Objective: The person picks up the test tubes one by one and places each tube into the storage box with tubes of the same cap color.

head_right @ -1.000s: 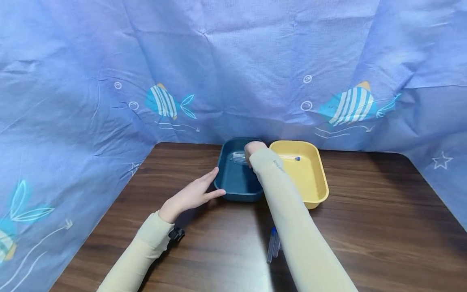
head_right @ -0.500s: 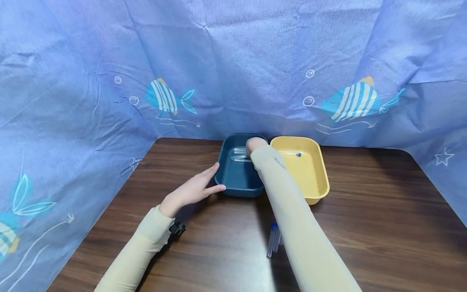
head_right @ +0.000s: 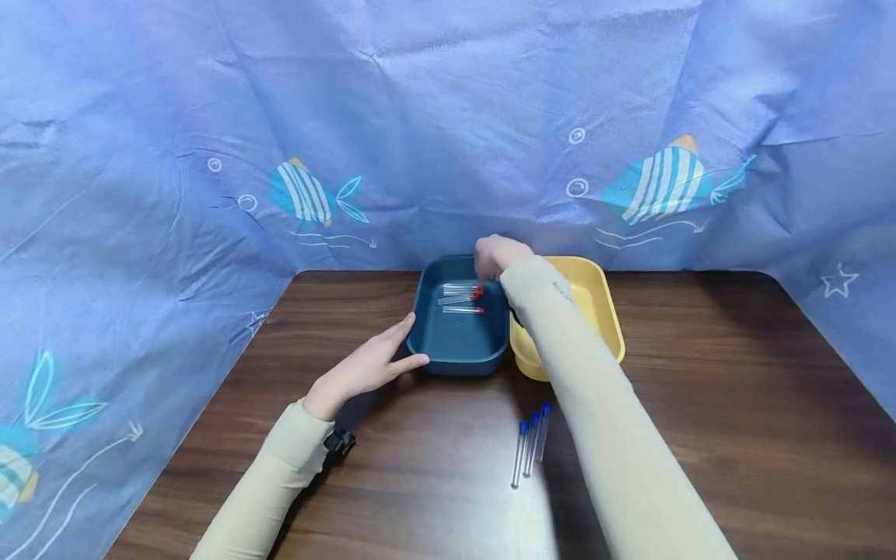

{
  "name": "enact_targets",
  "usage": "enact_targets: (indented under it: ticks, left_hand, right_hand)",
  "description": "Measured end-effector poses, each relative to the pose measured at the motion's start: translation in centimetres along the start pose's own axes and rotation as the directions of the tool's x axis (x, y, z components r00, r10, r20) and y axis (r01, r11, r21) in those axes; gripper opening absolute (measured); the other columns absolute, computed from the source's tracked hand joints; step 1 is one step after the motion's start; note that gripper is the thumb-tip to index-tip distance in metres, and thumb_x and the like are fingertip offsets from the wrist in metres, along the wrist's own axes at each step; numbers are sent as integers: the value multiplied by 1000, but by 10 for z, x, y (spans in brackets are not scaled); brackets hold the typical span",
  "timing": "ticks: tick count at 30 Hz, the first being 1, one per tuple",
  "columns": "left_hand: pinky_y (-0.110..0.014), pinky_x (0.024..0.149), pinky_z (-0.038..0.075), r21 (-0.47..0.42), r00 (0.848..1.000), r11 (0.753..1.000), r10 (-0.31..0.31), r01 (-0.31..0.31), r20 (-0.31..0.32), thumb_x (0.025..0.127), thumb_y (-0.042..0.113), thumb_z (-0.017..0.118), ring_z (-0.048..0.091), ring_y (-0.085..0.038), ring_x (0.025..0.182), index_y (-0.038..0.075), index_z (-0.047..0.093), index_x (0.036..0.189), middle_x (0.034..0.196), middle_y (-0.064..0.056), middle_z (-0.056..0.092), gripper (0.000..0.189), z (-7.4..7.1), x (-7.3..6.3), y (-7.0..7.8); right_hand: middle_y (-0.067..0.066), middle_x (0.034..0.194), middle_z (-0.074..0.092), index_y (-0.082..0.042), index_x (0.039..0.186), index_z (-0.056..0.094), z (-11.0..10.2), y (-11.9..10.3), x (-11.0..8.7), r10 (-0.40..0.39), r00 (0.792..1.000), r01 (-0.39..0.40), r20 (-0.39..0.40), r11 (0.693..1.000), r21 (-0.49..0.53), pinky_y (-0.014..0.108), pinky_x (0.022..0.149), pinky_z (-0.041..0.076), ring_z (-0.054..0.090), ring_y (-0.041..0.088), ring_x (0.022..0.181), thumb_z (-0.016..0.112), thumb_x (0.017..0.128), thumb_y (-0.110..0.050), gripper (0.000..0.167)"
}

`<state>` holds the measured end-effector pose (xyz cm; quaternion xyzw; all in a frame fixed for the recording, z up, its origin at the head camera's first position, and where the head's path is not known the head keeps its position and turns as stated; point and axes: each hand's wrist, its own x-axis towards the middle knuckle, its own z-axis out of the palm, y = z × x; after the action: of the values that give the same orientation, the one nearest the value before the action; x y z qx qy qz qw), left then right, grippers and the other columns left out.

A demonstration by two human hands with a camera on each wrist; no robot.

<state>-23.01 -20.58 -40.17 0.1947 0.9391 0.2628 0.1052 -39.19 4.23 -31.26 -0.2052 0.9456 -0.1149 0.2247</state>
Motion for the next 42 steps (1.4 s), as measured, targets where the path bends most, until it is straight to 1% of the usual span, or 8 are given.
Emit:
enact_targets:
  ticks: [5,9,18,23,30,32,35,42]
  left_hand:
    - [-43,120,25,21,999,1000,-5,6,-32,97,63,52,22,-22,151,6,13,162,167,-8,16,95,-3,2,-3]
    - [-43,120,25,25,1000,1000,-10,10,-28,97,64,52,22,-23,152,6,13,162,167,-9,15,96,-3,1,-4]
    - [-45,120,25,18,1000,1000,11,-11,-16,97,62,53,22,-25,152,5,13,162,167,-11,16,95,-5,5,1]
    - [-46,120,25,22,1000,1000,7,-7,-13,96,63,53,22,-25,152,5,13,162,167,-10,16,96,-5,4,2]
    - [-47,121,23,17,999,999,30,-30,-33,96,63,55,18,-26,153,4,17,161,167,-12,16,96,-2,4,4]
    - [-47,121,21,26,999,999,29,-28,-40,95,62,57,15,-25,153,4,19,161,167,-12,15,95,-1,3,3]
    - [-47,121,20,37,999,999,26,-24,-48,95,62,58,12,-22,154,5,21,160,168,-11,14,95,0,1,1]
    - [-47,121,21,41,998,999,27,-25,-50,93,66,56,13,-22,154,6,20,161,168,-9,13,97,1,0,0]
  right_hand:
    - [21,115,68,1,122,65,-21,11,-9,-115,993,115,-11,988,99,45,93,52,66,33,104,62,99,-14,28]
    - [20,113,69,3,122,65,-29,24,-22,-139,990,142,-28,982,126,49,95,51,66,35,106,62,98,-14,30]
    - [18,108,71,6,120,66,-37,57,-56,-166,983,167,-77,986,5,48,92,51,67,33,100,65,96,-13,30]
    - [16,107,72,3,119,69,-26,63,-71,-265,958,259,-114,964,-67,48,95,49,66,31,102,68,94,-15,31]
    - [8,94,71,1,116,70,-6,62,-95,-364,926,349,-100,927,-136,42,79,55,67,22,83,70,93,-11,26]
    - [6,92,71,0,114,71,1,61,-102,-397,912,382,-97,913,-146,42,79,55,67,21,83,70,93,-10,24]
    - [4,93,71,-2,111,72,16,56,-113,-467,880,447,-93,877,-175,42,82,55,67,21,88,71,92,-10,21]
    - [0,100,72,-9,111,75,54,42,-147,-617,781,589,-94,779,-216,40,85,56,67,18,95,71,93,-9,18]
